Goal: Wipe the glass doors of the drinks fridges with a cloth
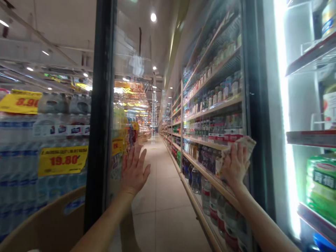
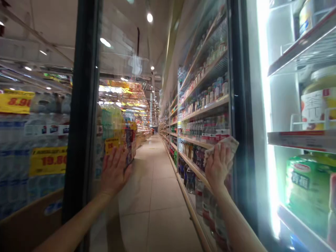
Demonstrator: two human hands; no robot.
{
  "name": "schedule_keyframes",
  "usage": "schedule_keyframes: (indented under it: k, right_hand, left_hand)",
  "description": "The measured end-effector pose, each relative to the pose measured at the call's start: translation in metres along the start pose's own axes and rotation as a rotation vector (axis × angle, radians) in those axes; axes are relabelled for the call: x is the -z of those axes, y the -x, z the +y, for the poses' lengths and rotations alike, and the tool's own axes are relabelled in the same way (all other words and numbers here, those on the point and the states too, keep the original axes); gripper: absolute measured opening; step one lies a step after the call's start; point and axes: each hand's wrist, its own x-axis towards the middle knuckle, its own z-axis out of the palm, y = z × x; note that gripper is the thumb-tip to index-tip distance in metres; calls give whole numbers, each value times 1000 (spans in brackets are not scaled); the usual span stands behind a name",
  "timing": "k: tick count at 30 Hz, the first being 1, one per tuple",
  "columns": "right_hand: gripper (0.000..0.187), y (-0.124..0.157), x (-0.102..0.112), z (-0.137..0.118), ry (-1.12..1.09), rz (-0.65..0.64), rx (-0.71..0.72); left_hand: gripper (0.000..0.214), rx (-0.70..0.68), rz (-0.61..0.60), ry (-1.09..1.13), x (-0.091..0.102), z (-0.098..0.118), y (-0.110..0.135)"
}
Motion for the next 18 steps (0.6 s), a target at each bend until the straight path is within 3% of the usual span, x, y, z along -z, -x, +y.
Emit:
schedule_keyframes:
  k: [2, 6, 8, 10, 14, 16, 18]
  right_hand:
    - [55, 16, -1, -19, -31, -3, 47]
    - [50, 71, 0, -90, -209, -163, 639]
    - [45, 87, 2, -100, -262, -205, 817]
    - [42, 87, 5, -80, -220, -180, 778]
    - [49, 58, 5, -11, -7, -4, 347]
    - [53, 51, 3, -3, 41, 64, 175]
    - [55, 61, 2, -22, 21, 56, 179]
  left_hand:
    - [67, -4, 5, -4, 0, 0, -1]
    - [66, 0, 6, -1, -1, 0, -1]
    - [66, 4, -2, 9, -1, 0, -1]
    - [67, 0, -5, 11, 0, 0, 0]
    - [68, 1, -3, -14, 2, 1, 0]
    - [67, 12, -8, -13, 3, 1, 0]
    - [66, 20, -9, 4, 4, 2, 0]
